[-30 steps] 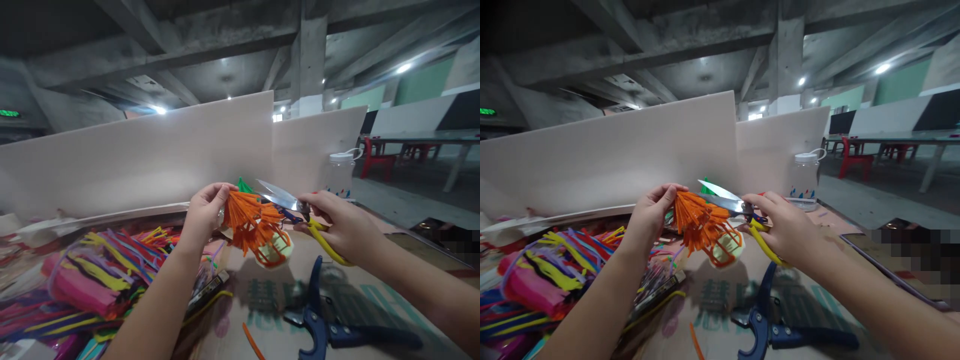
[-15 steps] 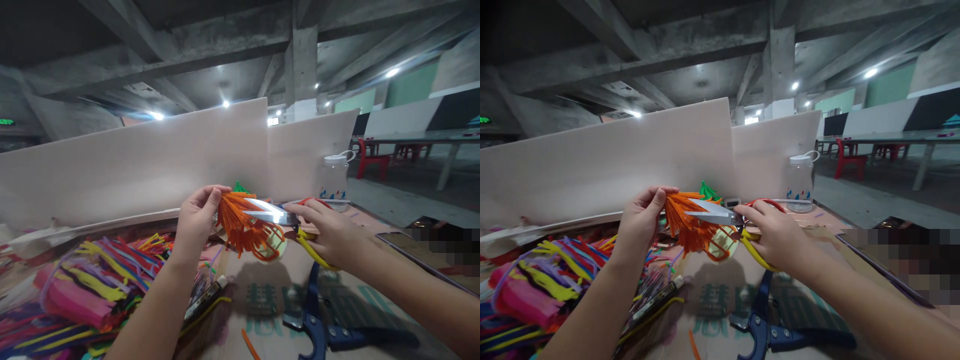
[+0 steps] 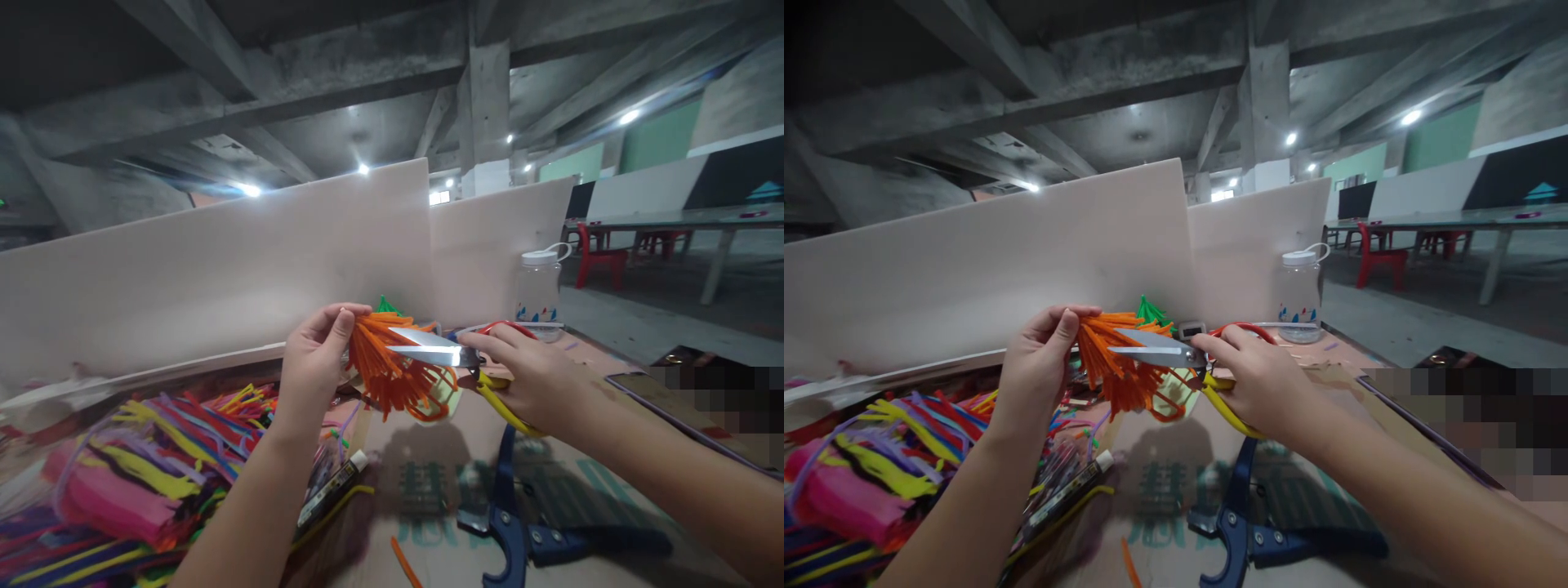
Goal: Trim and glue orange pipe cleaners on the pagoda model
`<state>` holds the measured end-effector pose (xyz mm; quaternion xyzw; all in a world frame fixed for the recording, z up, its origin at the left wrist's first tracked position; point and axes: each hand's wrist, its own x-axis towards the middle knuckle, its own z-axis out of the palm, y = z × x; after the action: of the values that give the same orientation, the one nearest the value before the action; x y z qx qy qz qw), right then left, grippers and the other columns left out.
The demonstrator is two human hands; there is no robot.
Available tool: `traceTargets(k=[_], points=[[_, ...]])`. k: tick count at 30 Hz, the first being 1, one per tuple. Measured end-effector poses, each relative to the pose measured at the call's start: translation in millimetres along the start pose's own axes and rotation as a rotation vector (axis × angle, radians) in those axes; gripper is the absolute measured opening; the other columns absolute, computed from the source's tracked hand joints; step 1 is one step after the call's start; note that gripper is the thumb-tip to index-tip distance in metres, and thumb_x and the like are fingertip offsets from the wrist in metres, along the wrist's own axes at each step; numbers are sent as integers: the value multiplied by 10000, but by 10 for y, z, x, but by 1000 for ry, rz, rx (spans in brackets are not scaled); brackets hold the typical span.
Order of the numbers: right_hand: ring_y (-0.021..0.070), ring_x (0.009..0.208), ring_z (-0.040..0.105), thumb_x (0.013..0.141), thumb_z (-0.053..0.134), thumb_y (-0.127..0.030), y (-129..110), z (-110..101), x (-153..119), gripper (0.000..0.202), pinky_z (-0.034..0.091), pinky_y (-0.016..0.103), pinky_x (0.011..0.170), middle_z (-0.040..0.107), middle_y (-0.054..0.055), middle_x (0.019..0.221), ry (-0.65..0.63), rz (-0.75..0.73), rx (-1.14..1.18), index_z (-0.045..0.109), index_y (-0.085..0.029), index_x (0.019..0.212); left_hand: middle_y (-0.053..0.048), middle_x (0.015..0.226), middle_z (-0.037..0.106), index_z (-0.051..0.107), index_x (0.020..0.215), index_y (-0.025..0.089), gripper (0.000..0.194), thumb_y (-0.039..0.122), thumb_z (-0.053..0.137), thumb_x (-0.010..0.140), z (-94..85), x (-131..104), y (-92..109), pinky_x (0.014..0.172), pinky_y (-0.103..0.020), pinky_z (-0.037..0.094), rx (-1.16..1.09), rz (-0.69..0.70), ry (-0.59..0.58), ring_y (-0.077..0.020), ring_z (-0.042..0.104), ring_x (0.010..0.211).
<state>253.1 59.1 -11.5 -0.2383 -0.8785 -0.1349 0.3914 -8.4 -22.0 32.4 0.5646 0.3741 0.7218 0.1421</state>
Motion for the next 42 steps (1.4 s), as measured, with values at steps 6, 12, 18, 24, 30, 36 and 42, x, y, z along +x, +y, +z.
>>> traceTargets(k=[6,12,18,24,30,36,42], points=[[252,913,667,833,515,-139,-19,-3,-4,419,521,373,747,703,121,1050,34,-30,-83,617,-181,1237,-30,948,774,772,897,225,217,429,701,871,6,-11,9,757,-197,541,-4,-16,-3,-128,696,847],[242,926,663,845,485,-151,-22,-1,-2,409,522,365,766,711,120,1052,59,-27,-82,627,-190,1226,-44,939,771,771,894,209,246,446,713,855,7,-4,13,740,-216,546,-18,-32,-4,-144,695,837],[229,870,676,826,461,-111,-21,-22,-6,439,493,342,702,715,116,1032,40,-59,-122,619,-181,1229,-37,936,768,771,886,216,235,442,715,855,-14,2,-3,730,-199,541,-38,-43,-15,-132,686,826],[198,749,635,906,592,-307,38,-8,12,354,467,305,633,686,82,978,-18,66,77,595,-220,1249,-50,937,770,766,888,205,281,477,718,839,-21,18,-10,773,-234,547,-4,-63,-9,-159,695,856],[203,713,584,875,626,-525,48,-126,104,421,458,312,601,647,93,939,42,172,194,621,-209,1154,-53,942,771,759,888,202,285,479,716,838,-67,50,-50,781,-235,548,-5,-56,-16,-165,699,869],[190,689,586,867,649,-521,73,-111,99,448,451,294,591,644,68,889,-13,204,235,620,-211,1189,-47,978,768,742,860,210,208,415,710,864,-91,71,-109,913,-278,544,-106,-4,-114,-170,700,980],[248,900,635,867,663,-467,23,-84,69,426,491,337,717,663,87,1025,-95,167,145,611,-239,1222,-34,984,755,740,853,234,172,369,655,917,-80,50,-88,931,-287,540,-141,15,-164,-167,691,1006]])
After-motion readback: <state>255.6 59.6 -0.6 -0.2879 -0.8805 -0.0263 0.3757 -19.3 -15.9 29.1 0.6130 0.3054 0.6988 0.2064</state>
